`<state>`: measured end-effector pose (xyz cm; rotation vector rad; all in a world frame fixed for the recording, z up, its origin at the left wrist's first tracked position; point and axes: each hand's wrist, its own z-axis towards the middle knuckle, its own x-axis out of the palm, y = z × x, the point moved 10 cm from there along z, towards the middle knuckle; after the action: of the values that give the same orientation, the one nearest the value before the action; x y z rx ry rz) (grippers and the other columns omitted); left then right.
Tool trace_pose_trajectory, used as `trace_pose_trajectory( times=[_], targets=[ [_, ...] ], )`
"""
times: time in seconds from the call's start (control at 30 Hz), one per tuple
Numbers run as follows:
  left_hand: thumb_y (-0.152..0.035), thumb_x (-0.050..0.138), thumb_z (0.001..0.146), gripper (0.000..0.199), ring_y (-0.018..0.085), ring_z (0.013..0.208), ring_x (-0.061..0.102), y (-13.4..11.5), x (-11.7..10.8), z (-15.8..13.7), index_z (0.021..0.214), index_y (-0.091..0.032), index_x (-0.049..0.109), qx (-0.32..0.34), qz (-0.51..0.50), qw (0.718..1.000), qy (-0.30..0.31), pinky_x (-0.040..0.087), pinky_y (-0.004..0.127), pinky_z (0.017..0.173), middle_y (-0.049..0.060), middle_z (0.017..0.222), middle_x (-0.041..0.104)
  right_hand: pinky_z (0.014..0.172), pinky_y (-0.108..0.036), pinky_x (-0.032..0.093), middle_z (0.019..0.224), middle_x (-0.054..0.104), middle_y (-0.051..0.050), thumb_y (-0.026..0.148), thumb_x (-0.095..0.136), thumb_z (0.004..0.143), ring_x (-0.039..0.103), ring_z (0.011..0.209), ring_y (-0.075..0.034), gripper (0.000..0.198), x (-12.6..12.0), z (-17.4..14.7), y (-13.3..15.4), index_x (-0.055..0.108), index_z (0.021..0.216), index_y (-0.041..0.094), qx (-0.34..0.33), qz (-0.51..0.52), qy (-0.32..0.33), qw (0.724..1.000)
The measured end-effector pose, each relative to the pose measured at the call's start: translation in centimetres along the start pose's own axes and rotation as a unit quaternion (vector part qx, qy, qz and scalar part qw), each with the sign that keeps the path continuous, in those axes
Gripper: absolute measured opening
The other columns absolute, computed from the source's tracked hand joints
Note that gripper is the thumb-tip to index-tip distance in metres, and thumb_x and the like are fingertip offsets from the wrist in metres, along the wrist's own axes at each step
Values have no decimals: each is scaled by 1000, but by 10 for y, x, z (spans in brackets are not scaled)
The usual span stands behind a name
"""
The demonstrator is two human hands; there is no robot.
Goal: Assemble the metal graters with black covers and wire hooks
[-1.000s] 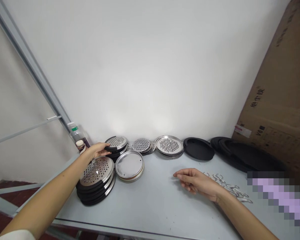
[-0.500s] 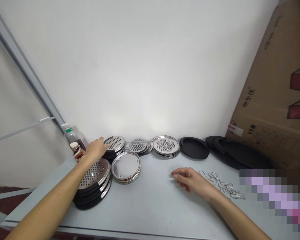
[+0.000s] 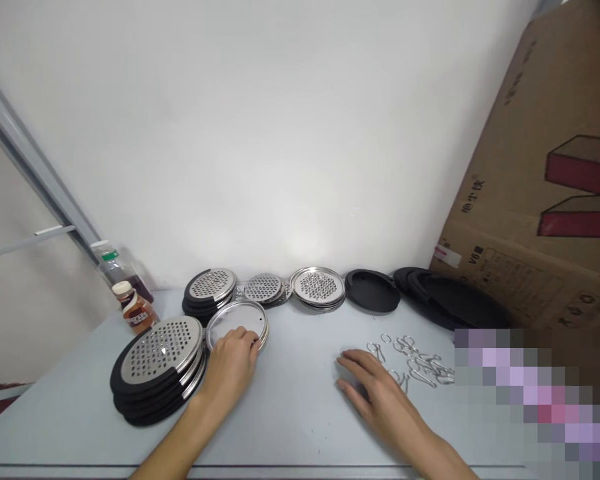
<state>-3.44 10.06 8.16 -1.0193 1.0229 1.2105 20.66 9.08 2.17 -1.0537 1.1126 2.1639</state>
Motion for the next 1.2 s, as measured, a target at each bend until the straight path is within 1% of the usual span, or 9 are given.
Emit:
trace_pose_trajectory(
  times=[0.13,0.4,0.5,0.6,0.7,0.77,0.83,1.03,1.2],
  targets=[
    [-19,49,92,21,23,82,63,-3,-13,2,90,-18,70,35,18,999,-33,44,33,73,6,86,67,101,-46,46,122,60,-12,29,51,93,55,116,-28,28,-1,2,4,63,118,21,-14,11,2,1000],
    [-16,60,84,9,21,71,60,-2,-37,6,76,-18,64,115,27,980,-158,44,32,70,3,74,63,104,-44,43,122,60,-11,27,52,92,53,118,-27,29,-2,3,1,62,118,20,7,35,17,999],
    [-14,58,86,7,20,71,58,-24,-57,-10,82,-18,62,181,-19,960,-212,44,33,71,3,76,62,106,-44,41,128,58,-11,30,54,91,51,122,-26,40,-2,1,-6,54,129,20,49,67,21,996],
    [-8,55,86,11,19,72,58,-70,-64,-36,87,-18,61,266,-82,935,-222,44,33,72,3,78,63,109,-45,38,143,47,-11,39,66,83,45,130,-27,73,-5,-4,-16,33,146,24,94,113,15,989],
    [-2,55,82,16,18,66,55,-120,-48,-58,81,-18,60,325,-131,912,-213,42,32,64,2,70,60,113,-45,33,154,31,-10,44,80,69,35,138,-27,109,-7,-6,-14,11,152,30,80,156,20,984],
    [-1,55,79,18,17,61,53,-144,-31,-67,74,-18,58,347,-146,901,-214,41,31,60,1,66,58,115,-44,29,156,25,-10,46,83,63,29,142,-28,119,-7,-8,-10,7,153,30,57,162,33,985],
    [0,55,76,18,16,58,51,-158,-14,-73,70,-17,56,364,-152,893,-218,40,31,57,1,63,56,116,-44,27,158,22,-10,46,83,62,25,143,-28,119,-4,-9,-7,8,153,29,40,154,53,986],
    [-2,56,75,18,16,57,50,-161,10,-77,67,-17,56,383,-170,886,-200,40,31,55,1,62,55,116,-45,27,160,14,-10,42,81,64,19,145,-30,118,9,-10,-6,6,154,30,46,124,109,985],
    [-11,56,86,12,18,69,58,-148,19,-65,84,-19,64,345,-250,900,-89,48,34,68,3,74,63,116,-47,27,161,10,-11,50,82,59,17,146,-32,123,12,-11,-5,6,153,31,55,114,135,983]
  ],
)
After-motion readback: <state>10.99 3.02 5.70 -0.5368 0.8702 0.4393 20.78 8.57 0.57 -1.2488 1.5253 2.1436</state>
